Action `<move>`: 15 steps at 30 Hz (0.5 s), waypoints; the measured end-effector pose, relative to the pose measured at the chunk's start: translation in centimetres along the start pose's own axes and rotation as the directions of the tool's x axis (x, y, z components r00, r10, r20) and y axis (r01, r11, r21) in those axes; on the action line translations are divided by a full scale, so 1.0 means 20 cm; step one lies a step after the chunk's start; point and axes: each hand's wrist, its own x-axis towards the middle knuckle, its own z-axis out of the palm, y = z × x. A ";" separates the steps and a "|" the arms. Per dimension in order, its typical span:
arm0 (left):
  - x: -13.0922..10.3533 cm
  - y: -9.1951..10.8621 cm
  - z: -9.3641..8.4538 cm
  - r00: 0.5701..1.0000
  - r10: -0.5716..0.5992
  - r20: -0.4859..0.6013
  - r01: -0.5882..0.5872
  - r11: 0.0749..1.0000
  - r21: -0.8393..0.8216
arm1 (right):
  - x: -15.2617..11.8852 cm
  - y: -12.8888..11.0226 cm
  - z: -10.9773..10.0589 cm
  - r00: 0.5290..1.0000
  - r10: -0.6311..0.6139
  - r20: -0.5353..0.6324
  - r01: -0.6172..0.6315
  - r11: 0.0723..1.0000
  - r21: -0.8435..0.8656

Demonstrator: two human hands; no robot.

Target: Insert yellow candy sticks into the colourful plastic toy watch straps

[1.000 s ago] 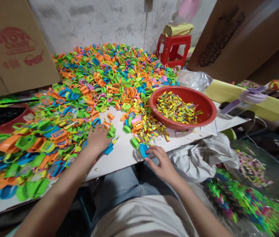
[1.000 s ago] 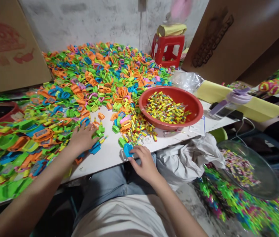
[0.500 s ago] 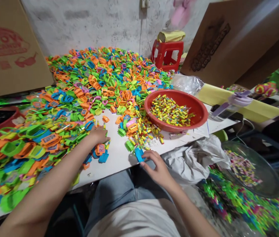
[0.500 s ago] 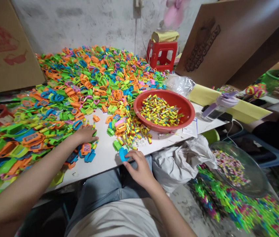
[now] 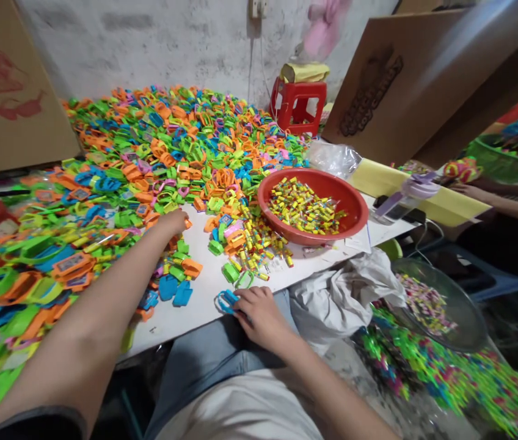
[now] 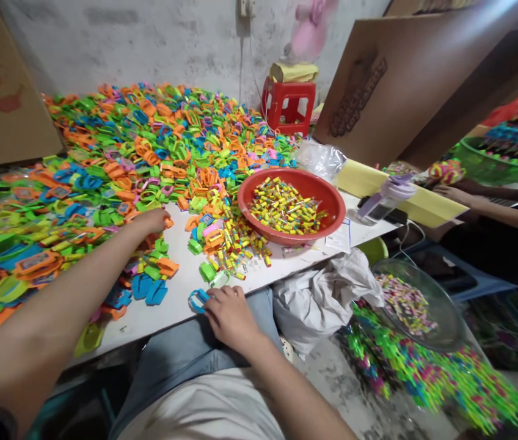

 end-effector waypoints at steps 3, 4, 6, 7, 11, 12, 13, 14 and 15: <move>-0.03 0.02 -0.02 0.997 -0.041 -0.069 0.043 0.999 0.025 | 0.04 -0.03 0.07 1.000 -0.020 0.021 0.021 0.996 -0.081; -0.04 0.03 -0.03 0.994 -0.051 -0.096 0.053 0.998 0.022 | 0.05 -0.03 0.08 1.000 -0.023 0.005 0.023 0.997 -0.078; -0.10 0.03 -0.07 0.988 -0.070 -0.136 0.072 0.997 0.008 | 0.05 -0.02 0.08 0.999 -0.017 -0.051 0.014 0.999 -0.043; -0.15 0.03 -0.09 0.985 -0.075 -0.157 0.074 0.997 -0.013 | 0.04 0.01 0.07 0.996 0.009 -0.090 -0.012 1.000 -0.027; -0.44 0.05 -0.10 0.947 -0.078 -0.312 -0.046 0.927 -0.372 | 0.02 0.18 0.02 0.913 0.279 -0.299 -0.308 0.950 -0.054; -0.54 0.08 -0.08 0.941 -0.090 -0.326 -0.091 0.861 -0.500 | 0.01 0.23 0.01 0.886 0.328 -0.327 -0.370 0.926 -0.074; -0.63 0.11 -0.05 0.945 -0.108 -0.308 -0.116 0.771 -0.626 | 0.01 0.27 0.00 0.878 0.347 -0.329 -0.395 0.914 -0.089; -0.72 0.15 -0.02 0.961 -0.090 -0.261 -0.140 0.658 -0.740 | 0.01 0.31 -0.01 0.880 0.352 -0.318 -0.396 0.915 -0.083; -0.81 0.19 0.02 0.976 -0.062 -0.211 -0.147 0.528 -0.836 | 0.01 0.33 -0.01 0.885 0.352 -0.305 -0.385 0.921 -0.054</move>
